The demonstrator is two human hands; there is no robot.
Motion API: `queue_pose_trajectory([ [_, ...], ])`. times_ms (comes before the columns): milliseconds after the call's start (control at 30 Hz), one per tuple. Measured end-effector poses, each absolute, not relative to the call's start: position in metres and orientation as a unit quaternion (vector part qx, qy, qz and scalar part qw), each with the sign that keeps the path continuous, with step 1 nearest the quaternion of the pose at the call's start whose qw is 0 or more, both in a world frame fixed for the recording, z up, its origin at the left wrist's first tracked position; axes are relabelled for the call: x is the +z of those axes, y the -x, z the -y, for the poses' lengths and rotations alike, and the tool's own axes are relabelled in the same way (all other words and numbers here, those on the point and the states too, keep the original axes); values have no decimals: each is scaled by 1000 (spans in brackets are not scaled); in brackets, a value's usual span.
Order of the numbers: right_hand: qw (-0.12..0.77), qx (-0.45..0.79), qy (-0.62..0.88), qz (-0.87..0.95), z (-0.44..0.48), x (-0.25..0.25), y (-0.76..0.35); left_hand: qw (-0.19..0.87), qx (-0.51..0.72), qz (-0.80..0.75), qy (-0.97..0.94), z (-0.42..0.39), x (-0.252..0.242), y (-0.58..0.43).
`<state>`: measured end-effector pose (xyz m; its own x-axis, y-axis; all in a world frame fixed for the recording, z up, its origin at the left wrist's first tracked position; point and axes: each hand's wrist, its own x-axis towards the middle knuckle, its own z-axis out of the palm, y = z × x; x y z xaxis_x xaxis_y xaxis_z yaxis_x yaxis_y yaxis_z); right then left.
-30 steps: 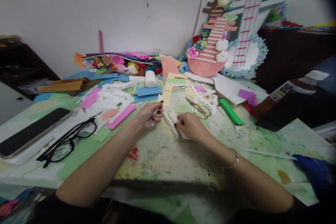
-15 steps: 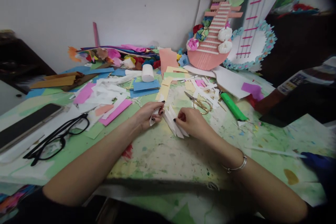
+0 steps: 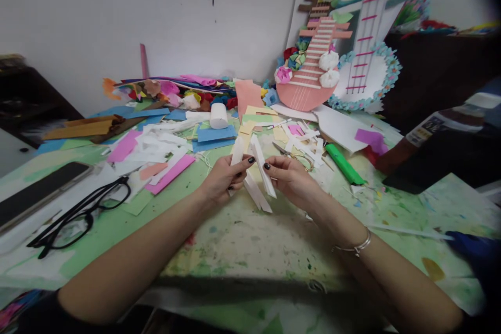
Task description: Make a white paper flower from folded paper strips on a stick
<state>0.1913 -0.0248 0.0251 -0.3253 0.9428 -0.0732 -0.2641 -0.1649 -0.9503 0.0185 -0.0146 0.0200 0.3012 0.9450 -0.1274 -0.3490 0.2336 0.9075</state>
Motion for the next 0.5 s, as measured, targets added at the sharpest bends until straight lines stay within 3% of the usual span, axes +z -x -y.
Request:
queue_pose_trajectory([
  [200, 443, 714, 338, 423, 28, 17, -186, 671, 474, -381, -425, 22, 27, -22],
  [500, 453, 688, 342, 453, 26, 11, -186, 604, 497, -421, -460, 25, 28, -24],
])
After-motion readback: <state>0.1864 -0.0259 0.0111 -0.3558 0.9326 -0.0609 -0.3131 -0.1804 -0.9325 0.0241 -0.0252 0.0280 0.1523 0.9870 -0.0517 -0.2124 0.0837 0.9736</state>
